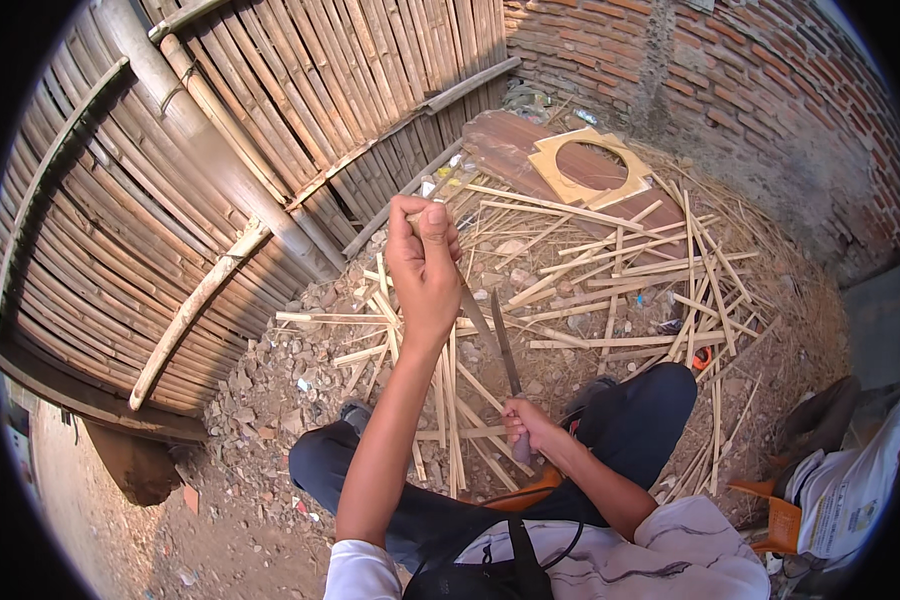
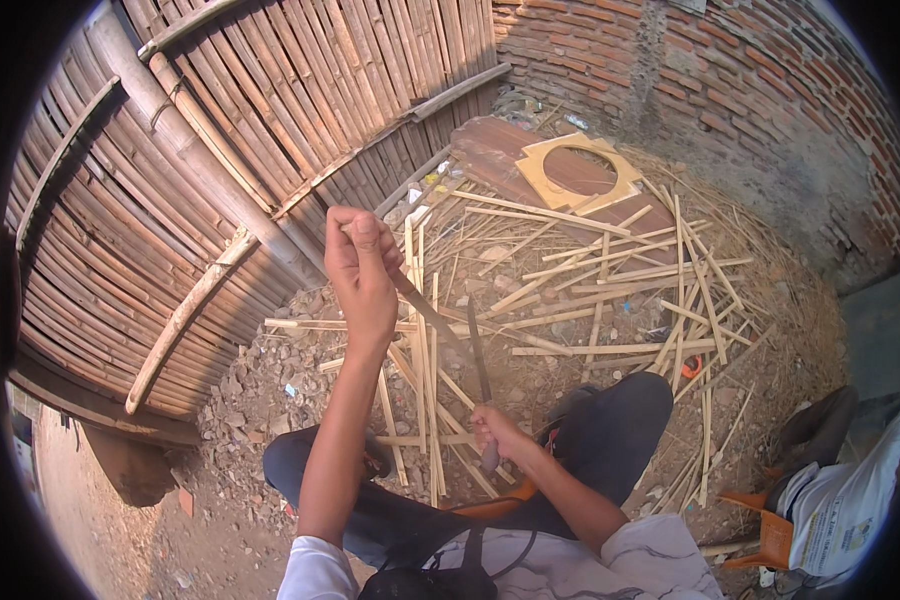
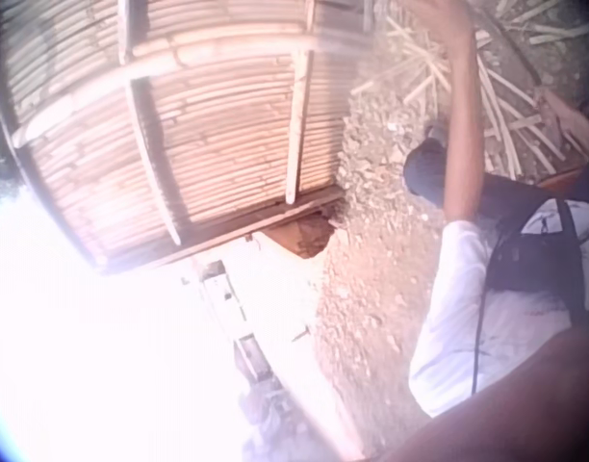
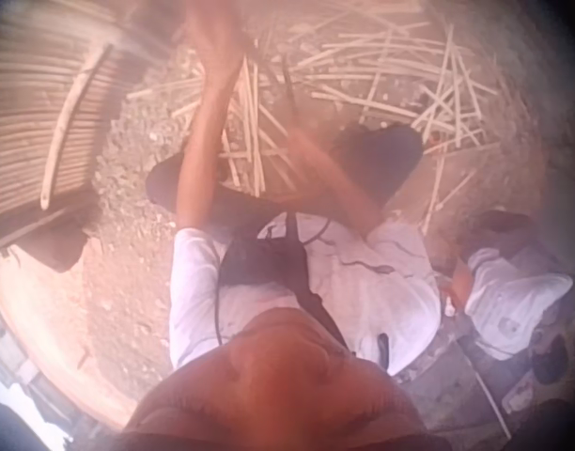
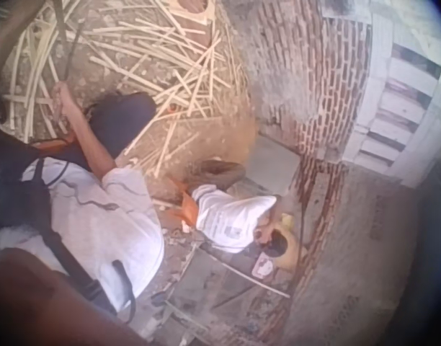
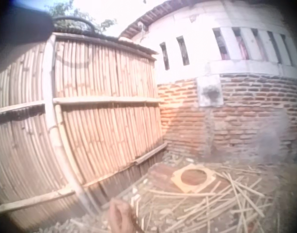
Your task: The person sits on the ground and uses a machete to split long bamboo strips into thinner pieces. They hold the bamboo with one hand and strike it with the machete to separate the layers, repeating this process for multiple strips.
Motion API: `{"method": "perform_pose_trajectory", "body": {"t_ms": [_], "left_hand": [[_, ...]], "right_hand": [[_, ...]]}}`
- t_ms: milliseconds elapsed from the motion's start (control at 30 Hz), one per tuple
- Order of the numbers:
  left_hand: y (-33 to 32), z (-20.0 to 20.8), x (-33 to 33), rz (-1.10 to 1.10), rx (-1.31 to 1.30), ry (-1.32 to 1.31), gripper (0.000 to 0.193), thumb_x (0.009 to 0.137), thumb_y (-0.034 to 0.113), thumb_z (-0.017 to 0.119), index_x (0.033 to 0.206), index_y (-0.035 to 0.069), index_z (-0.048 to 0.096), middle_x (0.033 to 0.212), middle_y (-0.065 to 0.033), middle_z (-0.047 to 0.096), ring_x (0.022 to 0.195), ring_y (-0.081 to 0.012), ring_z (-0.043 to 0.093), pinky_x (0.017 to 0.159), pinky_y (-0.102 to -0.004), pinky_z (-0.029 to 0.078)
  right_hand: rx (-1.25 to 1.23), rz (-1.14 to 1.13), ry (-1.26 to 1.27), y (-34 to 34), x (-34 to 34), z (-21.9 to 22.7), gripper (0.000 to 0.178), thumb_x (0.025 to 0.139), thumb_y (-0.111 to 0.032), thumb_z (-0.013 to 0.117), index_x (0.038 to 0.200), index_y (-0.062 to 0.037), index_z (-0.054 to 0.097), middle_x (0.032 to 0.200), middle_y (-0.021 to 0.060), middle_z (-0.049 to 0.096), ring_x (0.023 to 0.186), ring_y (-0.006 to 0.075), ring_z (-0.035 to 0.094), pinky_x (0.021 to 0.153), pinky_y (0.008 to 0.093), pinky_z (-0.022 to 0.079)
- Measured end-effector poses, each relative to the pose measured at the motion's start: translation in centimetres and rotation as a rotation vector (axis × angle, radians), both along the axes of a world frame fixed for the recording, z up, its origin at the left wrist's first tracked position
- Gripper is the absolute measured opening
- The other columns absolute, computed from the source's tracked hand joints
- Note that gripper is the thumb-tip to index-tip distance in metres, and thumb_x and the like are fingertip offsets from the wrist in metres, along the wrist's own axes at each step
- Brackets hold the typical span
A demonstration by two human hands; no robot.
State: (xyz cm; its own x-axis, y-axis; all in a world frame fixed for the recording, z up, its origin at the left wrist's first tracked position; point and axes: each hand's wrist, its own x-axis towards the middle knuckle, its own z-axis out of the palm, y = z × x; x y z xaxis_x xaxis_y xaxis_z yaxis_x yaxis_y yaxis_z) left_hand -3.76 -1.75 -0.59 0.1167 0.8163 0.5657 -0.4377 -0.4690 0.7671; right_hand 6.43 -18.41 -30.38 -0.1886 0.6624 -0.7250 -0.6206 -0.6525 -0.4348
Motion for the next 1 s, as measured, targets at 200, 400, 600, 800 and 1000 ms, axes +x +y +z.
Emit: {"method": "perform_pose_trajectory", "body": {"t_ms": [200,400,600,800,1000], "left_hand": [[0.2,-0.2,-0.6,0.028,0.006,0.013,0.022,0.108,0.026,0.053,0.098,0.008,0.046,0.07,0.0047,0.044,0.061,-0.003,0.037,0.053,-0.0207,0.03],[-0.2,0.0,0.2,0.086,-0.012,-0.025,0.021,0.108,0.025,0.052,0.098,0.008,0.045,0.07,0.0055,0.04,0.061,-0.0027,0.034,0.052,-0.0208,0.028],[0.6,-0.2,-1.2,-0.102,0.013,-0.02,0.022,0.109,0.025,0.051,0.096,0.009,0.043,0.072,0.0048,0.04,0.06,-0.0031,0.033,0.052,-0.0207,0.027],[0.2,0.0,-0.9,-0.041,0.006,-0.039,0.023,0.109,0.027,0.051,0.096,0.01,0.044,0.072,0.0046,0.041,0.061,-0.0032,0.033,0.053,-0.0208,0.028],[0.4,0.0,-1.0,-0.07,0.009,-0.031,0.026,0.109,0.032,0.05,0.093,0.012,0.043,0.071,0.0046,0.037,0.059,-0.0036,0.029,0.051,-0.0212,0.025]], "right_hand": [[0.263,-0.091,-0.062,1.1,-0.9,7.0,0.022,0.087,-0.012,0.058,0.07,-0.0145,0.043,0.055,-0.0046,0.038,0.041,0.0074,0.032,0.042,0.0279,0.031],[0.313,-0.025,-0.271,2.3,-1.8,3.3,0.019,0.085,-0.01,0.058,0.071,-0.012,0.045,0.054,-0.0033,0.037,0.041,0.0089,0.036,0.043,0.0302,0.033],[-0.091,0.065,-0.287,0.8,1.3,-12.0,0.02,0.081,-0.012,0.06,0.068,-0.0111,0.046,0.054,-0.0023,0.037,0.042,0.0106,0.037,0.043,0.0326,0.035],[-0.026,-0.021,-0.369,0.6,0.2,-11.2,0.016,0.081,-0.016,0.063,0.071,-0.009,0.054,0.057,-0.0013,0.042,0.045,0.0123,0.04,0.044,0.0335,0.037],[0.214,-0.06,-0.542,2.1,-1.4,-8.4,0.014,0.082,-0.012,0.061,0.071,-0.0089,0.053,0.058,-0.001,0.046,0.044,0.0118,0.041,0.042,0.0307,0.035]]}}
